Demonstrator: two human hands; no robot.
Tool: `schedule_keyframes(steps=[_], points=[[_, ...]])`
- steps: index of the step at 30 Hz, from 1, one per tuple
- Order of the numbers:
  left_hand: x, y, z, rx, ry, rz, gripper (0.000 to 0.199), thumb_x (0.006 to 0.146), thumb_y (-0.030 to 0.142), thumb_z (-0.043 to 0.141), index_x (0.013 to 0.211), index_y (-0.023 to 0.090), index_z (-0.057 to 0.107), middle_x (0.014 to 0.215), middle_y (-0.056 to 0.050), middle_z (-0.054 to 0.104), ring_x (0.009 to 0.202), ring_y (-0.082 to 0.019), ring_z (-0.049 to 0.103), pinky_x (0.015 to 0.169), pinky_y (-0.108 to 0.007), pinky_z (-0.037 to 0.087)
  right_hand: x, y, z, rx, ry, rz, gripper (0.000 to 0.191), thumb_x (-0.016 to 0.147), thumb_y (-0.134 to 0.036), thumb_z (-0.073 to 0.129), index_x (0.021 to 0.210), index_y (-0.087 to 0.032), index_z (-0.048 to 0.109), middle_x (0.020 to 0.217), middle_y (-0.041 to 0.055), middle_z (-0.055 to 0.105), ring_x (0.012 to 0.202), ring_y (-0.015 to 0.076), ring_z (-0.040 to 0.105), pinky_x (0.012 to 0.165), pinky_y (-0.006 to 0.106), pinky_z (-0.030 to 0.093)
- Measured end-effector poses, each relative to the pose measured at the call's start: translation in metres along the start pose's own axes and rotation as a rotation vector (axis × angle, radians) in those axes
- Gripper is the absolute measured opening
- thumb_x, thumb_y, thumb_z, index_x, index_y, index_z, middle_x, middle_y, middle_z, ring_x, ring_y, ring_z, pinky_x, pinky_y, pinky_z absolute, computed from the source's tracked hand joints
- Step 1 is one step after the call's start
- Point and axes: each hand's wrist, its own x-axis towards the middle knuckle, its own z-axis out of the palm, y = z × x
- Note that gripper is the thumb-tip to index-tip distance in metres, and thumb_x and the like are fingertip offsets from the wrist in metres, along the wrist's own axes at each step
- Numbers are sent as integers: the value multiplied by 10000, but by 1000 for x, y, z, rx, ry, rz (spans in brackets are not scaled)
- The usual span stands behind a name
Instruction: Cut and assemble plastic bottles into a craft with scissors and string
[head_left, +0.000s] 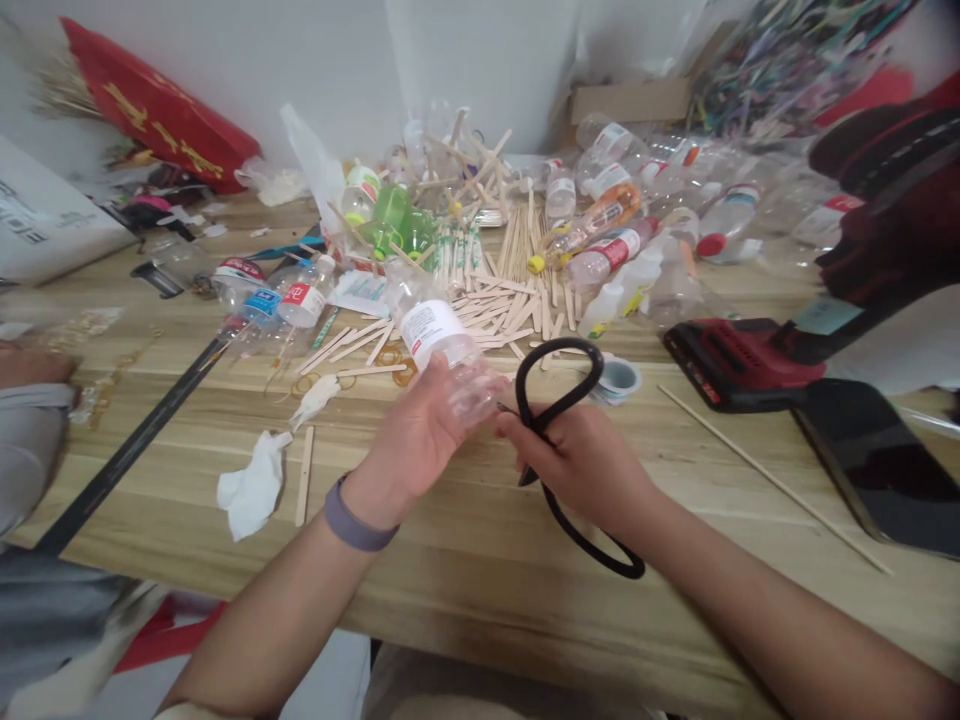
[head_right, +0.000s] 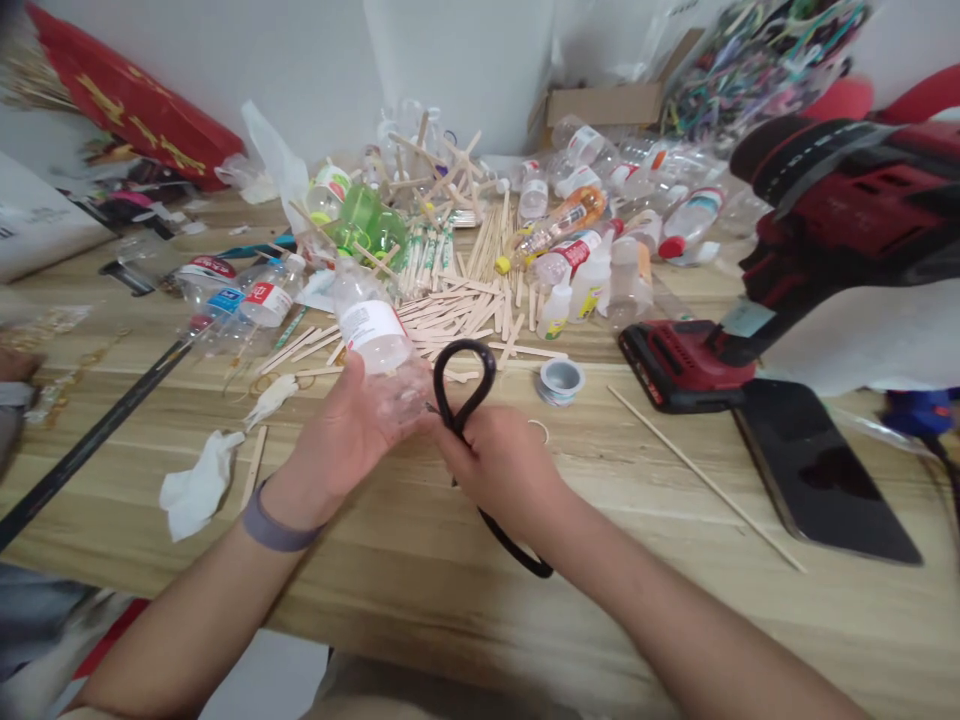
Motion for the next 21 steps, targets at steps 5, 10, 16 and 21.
schedule_keyframes(steps=[5, 10, 16, 21], points=[[0, -9, -1, 32, 67, 28, 299, 803, 352, 717, 983, 129, 630, 904, -64, 696, 798, -168, 673, 687, -259, 542, -3, -1, 14, 68, 15, 10, 361, 843, -353, 516, 521, -191, 544, 478, 37, 593, 448, 140, 532, 466, 251, 329], [-6, -14, 4, 20, 28, 38, 276, 768, 360, 713, 904, 133, 637, 806, -33, 678, 676, -140, 642, 512, -204, 488, -11, -7, 29, 349, -12, 127, 530, 930, -479, 401, 551, -189, 630, 516, 38, 654, 420, 113, 555, 435, 220, 403], [-6, -14, 4, 2, -99, 6, 375, 739, 468, 707, 942, 154, 679, 764, -4, 673, 482, -98, 542, 462, -226, 468, -17, -17, 37, 1238, -198, 567, 442, 759, -630, 649, 737, -189, 630, 456, -53, 578, 229, 45, 332, 242, 159, 232], [-5, -10, 7, -53, -20, -9, 375, 727, 443, 719, 908, 115, 702, 814, -54, 688, 728, -152, 639, 694, -226, 526, -18, -18, 38, 1561, -268, 568, 383, 718, -543, 748, 712, -194, 590, 412, -90, 537, 210, 26, 283, 239, 115, 253]])
